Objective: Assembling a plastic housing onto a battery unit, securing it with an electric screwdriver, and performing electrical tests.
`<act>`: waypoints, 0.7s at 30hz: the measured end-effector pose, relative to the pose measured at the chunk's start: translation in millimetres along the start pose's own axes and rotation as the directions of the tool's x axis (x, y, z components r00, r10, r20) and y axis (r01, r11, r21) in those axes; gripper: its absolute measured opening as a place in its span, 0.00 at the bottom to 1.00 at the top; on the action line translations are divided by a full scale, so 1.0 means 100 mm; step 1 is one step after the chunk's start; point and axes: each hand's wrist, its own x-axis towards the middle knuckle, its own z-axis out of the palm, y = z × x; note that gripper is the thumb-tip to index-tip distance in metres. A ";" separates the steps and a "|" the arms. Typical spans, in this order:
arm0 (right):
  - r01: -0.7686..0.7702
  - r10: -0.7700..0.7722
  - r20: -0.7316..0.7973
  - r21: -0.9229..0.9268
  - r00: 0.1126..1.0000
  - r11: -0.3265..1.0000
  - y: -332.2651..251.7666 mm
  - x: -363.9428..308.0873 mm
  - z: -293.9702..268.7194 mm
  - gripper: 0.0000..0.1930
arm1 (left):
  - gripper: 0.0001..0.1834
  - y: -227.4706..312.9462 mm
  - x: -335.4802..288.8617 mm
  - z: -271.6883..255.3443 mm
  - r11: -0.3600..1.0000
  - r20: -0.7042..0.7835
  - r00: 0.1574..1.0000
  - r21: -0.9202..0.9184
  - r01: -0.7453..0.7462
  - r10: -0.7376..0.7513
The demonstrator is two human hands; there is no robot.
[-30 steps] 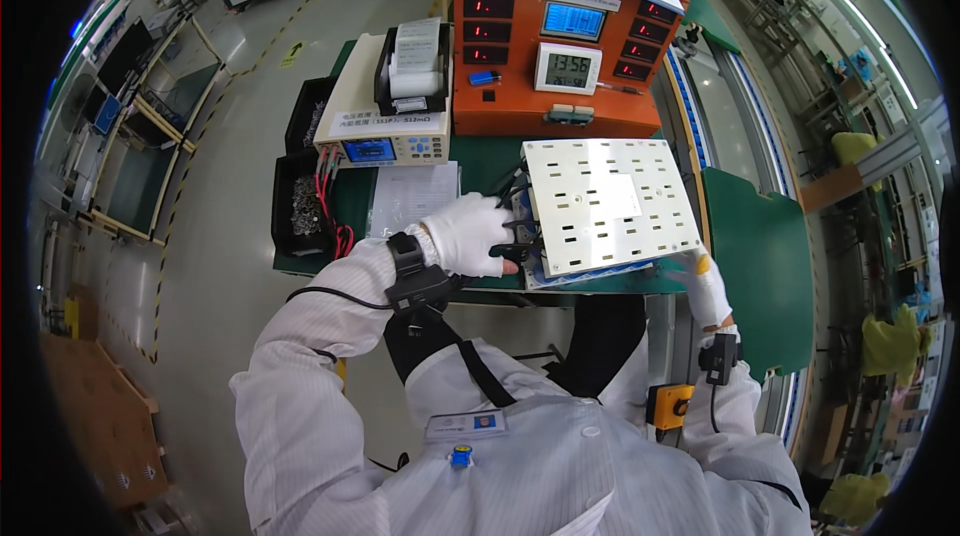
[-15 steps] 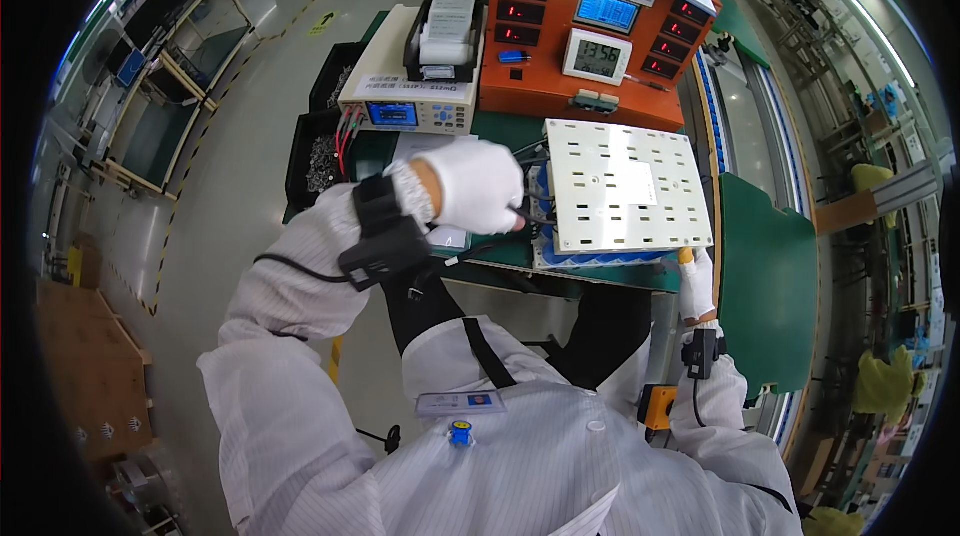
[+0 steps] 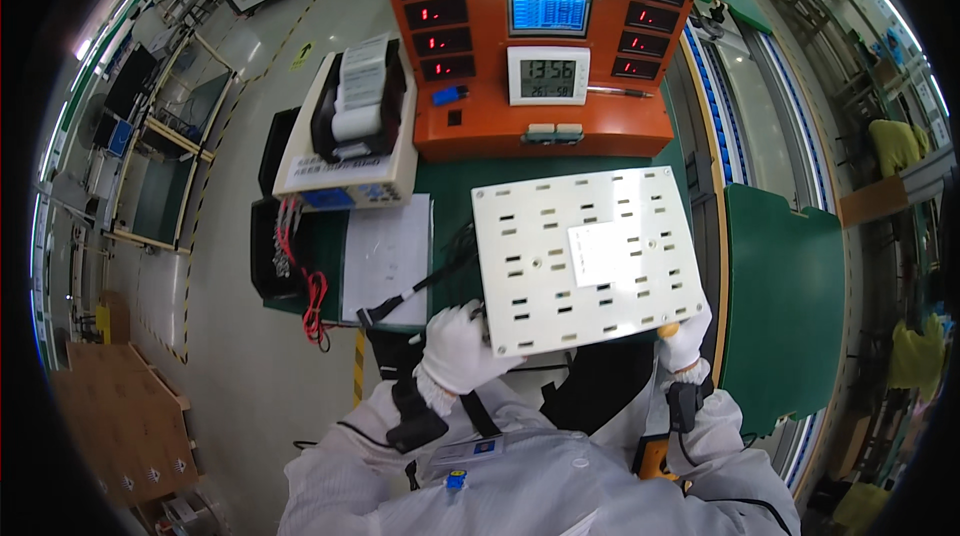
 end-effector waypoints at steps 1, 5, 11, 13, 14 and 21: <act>0.019 -0.019 -0.014 0.002 1.000 1.000 0.00 0.04 0.02 0.51 | 0.28 0.00 0.03 -0.01 1.000 0.000 1.000 -0.005 0.007 -0.007; 0.069 -0.069 -0.049 0.012 0.996 0.998 -0.20 0.45 0.25 0.42 | 0.27 0.22 0.48 -0.28 0.995 -0.066 0.997 -0.091 -0.034 0.028; -0.082 0.087 -0.064 0.079 0.994 0.993 -0.53 1.05 0.40 0.20 | 0.33 0.18 0.96 -0.55 0.915 -0.092 0.995 -0.404 -0.006 -0.034; -0.069 0.086 -0.104 0.162 0.991 0.984 -0.77 0.83 0.44 0.21 | 0.37 0.29 0.88 -0.62 0.887 -0.118 0.992 -0.462 -0.015 -0.045; -0.076 0.095 -0.104 0.176 0.990 0.982 -0.87 0.79 0.42 0.22 | 0.38 0.31 0.85 -0.67 0.878 -0.051 0.995 -0.476 0.048 -0.082; -0.117 0.119 -0.140 0.022 0.983 0.993 -0.88 0.37 0.30 0.21 | 0.42 0.38 0.49 -0.60 0.823 0.054 0.989 -0.549 0.146 -0.140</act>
